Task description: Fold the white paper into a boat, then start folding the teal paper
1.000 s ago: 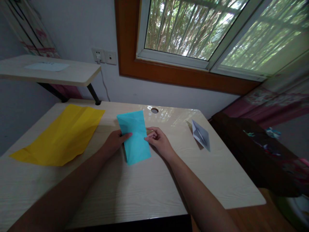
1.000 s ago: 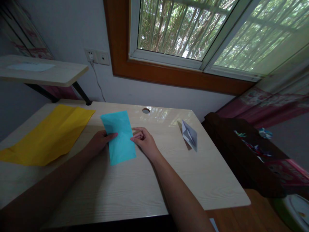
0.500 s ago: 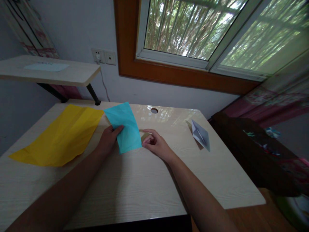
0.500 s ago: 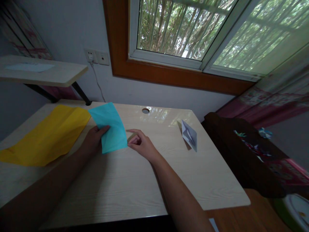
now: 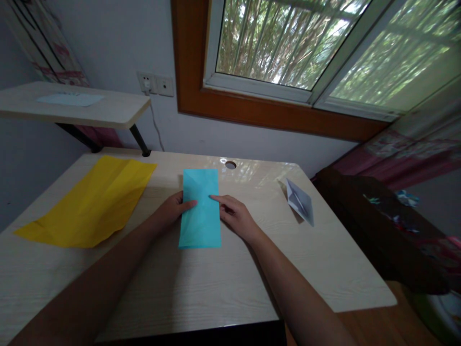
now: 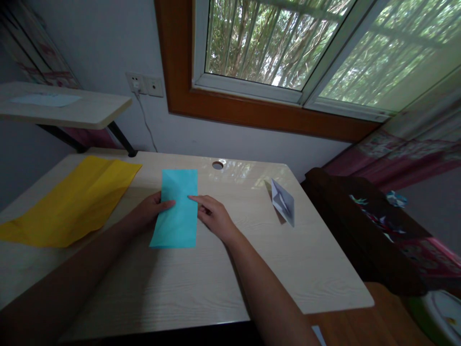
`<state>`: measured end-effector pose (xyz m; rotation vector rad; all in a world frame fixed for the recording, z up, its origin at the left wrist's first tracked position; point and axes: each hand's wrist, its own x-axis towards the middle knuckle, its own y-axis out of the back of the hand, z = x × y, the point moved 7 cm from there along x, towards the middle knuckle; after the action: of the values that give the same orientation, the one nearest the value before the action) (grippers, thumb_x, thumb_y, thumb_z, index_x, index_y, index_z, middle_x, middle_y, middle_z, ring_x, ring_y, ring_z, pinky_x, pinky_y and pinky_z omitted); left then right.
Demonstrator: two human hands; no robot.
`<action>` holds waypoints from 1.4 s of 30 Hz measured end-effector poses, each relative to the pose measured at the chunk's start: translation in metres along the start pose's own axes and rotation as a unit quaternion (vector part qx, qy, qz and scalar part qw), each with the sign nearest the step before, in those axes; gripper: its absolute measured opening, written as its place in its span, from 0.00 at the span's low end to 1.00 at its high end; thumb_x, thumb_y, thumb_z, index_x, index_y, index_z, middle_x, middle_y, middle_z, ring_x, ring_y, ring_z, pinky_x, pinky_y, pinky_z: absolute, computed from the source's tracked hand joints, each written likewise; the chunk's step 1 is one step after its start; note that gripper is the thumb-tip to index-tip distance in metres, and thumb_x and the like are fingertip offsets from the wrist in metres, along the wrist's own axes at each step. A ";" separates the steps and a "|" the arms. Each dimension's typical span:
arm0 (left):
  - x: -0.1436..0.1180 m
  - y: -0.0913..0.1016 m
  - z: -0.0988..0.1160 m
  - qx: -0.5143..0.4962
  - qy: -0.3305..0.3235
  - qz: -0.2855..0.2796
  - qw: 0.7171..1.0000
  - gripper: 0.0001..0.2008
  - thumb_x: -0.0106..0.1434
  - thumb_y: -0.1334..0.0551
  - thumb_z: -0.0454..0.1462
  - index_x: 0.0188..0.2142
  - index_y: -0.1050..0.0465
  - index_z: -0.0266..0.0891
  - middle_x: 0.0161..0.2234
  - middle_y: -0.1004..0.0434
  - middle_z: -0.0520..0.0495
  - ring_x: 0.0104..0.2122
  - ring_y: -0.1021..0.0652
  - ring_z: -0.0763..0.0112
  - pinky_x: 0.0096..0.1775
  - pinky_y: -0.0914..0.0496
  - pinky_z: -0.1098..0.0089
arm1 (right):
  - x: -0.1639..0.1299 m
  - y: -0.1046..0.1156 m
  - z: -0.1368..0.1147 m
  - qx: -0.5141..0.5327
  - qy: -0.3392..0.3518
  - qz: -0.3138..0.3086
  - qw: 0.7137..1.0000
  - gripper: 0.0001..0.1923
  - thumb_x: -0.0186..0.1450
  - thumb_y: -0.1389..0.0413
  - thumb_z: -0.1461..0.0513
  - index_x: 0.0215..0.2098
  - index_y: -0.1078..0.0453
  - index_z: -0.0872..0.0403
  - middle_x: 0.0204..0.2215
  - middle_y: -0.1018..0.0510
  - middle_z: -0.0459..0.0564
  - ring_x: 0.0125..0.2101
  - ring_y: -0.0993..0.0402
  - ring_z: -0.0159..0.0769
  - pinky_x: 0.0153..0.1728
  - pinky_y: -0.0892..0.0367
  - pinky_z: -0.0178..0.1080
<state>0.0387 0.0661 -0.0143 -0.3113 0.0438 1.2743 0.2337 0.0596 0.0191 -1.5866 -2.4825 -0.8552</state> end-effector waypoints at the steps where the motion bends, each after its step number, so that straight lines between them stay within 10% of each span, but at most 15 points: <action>1: -0.001 -0.003 0.002 0.009 -0.012 -0.011 1.000 0.30 0.53 0.27 0.49 0.51 0.26 0.36 0.44 0.17 0.39 0.43 0.18 0.51 0.44 0.23 0.57 | 0.000 0.001 -0.002 -0.001 0.010 0.000 1.000 0.18 0.70 0.43 0.59 0.57 0.26 0.40 0.45 0.21 0.50 0.41 0.25 0.38 0.44 0.31 0.43; 8: -0.004 -0.001 0.011 -0.003 -0.073 0.039 0.997 0.49 0.62 0.33 0.45 0.72 0.62 0.49 0.28 0.24 0.55 0.21 0.26 0.72 0.25 0.31 0.73 | 0.002 0.014 0.001 0.049 -0.025 0.068 0.996 0.10 0.68 0.41 0.59 0.43 0.18 0.44 0.42 0.17 0.50 0.43 0.22 0.41 0.47 0.29 0.45; 16: -0.007 -0.012 0.013 0.025 -0.170 -0.055 0.984 0.17 0.56 0.35 0.36 0.47 0.24 0.38 0.40 0.20 0.44 0.38 0.21 0.63 0.38 0.25 0.65 | 0.002 0.020 0.010 0.111 -0.087 0.115 0.983 0.08 0.60 0.38 0.58 0.36 0.19 0.50 0.37 0.17 0.50 0.39 0.23 0.40 0.43 0.27 0.42; 25: -0.012 -0.017 0.023 0.263 -0.190 -0.035 0.945 0.12 0.63 0.34 0.45 0.39 0.20 0.39 0.40 0.19 0.46 0.40 0.21 0.61 0.44 0.27 0.64 | 0.000 0.007 0.011 0.084 -0.090 0.044 0.991 0.18 0.68 0.42 0.49 0.31 0.22 0.53 0.34 0.23 0.50 0.35 0.26 0.36 0.35 0.30 0.37; 38: -0.015 -0.006 0.021 0.124 -0.200 0.054 0.970 0.34 0.64 0.33 0.43 0.65 0.44 0.46 0.33 0.29 0.54 0.29 0.27 0.73 0.31 0.30 0.74 | -0.001 -0.008 0.002 0.011 -0.069 -0.046 0.997 0.18 0.67 0.41 0.47 0.34 0.24 0.53 0.36 0.22 0.49 0.36 0.27 0.38 0.38 0.31 0.38; 42: -0.015 -0.007 0.016 0.174 -0.186 0.042 0.966 0.29 0.64 0.33 0.44 0.63 0.37 0.48 0.38 0.27 0.51 0.33 0.25 0.71 0.35 0.28 0.71 | -0.003 -0.006 0.009 0.043 -0.110 -0.016 0.993 0.19 0.66 0.40 0.47 0.40 0.25 0.54 0.35 0.23 0.48 0.34 0.29 0.36 0.36 0.33 0.37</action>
<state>0.0385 0.0545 0.0059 0.2368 -0.0401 1.3647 0.2322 0.0599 0.0083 -1.7025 -2.6571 -0.5966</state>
